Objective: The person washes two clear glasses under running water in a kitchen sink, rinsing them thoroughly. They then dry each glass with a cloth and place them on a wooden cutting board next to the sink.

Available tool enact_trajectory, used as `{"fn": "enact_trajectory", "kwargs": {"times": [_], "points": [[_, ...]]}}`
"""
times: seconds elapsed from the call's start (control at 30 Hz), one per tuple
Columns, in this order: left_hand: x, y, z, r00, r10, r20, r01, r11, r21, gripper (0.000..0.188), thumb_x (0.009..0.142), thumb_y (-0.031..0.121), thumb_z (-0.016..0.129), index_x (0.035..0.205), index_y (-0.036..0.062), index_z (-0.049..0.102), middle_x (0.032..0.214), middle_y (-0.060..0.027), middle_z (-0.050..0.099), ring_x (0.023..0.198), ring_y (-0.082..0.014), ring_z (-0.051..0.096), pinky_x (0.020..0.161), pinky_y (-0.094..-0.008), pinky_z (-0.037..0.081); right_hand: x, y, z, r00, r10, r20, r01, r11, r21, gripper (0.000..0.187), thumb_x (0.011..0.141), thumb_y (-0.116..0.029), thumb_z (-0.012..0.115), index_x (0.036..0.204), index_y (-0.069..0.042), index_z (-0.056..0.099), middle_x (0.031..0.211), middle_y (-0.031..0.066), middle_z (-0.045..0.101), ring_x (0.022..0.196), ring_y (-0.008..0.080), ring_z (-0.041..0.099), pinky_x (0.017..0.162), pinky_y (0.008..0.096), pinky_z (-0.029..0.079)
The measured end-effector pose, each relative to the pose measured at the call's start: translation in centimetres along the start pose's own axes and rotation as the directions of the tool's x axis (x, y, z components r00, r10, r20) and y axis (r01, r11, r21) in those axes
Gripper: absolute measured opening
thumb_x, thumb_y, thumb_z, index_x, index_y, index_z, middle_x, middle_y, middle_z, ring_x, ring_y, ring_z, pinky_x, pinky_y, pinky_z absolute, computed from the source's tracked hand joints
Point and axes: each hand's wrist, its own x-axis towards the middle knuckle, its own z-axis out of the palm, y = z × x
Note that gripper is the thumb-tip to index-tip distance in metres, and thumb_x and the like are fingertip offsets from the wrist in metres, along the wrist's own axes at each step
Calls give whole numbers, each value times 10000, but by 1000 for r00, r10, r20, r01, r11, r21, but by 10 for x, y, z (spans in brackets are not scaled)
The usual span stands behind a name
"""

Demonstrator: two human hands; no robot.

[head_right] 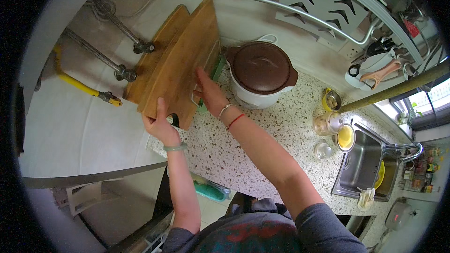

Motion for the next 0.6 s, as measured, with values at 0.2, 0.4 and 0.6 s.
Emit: {"fn": "enact_trajectory", "kwargs": {"times": [0.2,0.4,0.6], "points": [[-14,65,-18,981,196,-4,-191,957,219,312,787,28,742,1062,-50,618,1036,-96,649,904,-167,595,809,-307,487,-11,-2,36,976,-95,195,73,990,117,766,969,-551,391,1513,-75,139,1581,50,143,1442,226,161,1132,408,214],[-26,119,-100,864,403,-304,-402,913,66,293,809,11,706,1072,-71,607,1045,-161,631,900,-199,601,817,-341,492,-70,-21,69,920,-210,331,204,978,52,734,980,-497,416,1513,-75,138,1572,59,159,1433,232,192,1134,419,215],[-77,215,-200,820,406,-404,-422,905,53,516,947,259,574,1329,-56,428,1342,-197,481,1173,-280,496,1017,-408,394,-104,15,1,984,-103,148,94,993,66,842,940,-558,458,1519,-101,51,1566,75,172,1415,272,237,1118,449,240]]}}
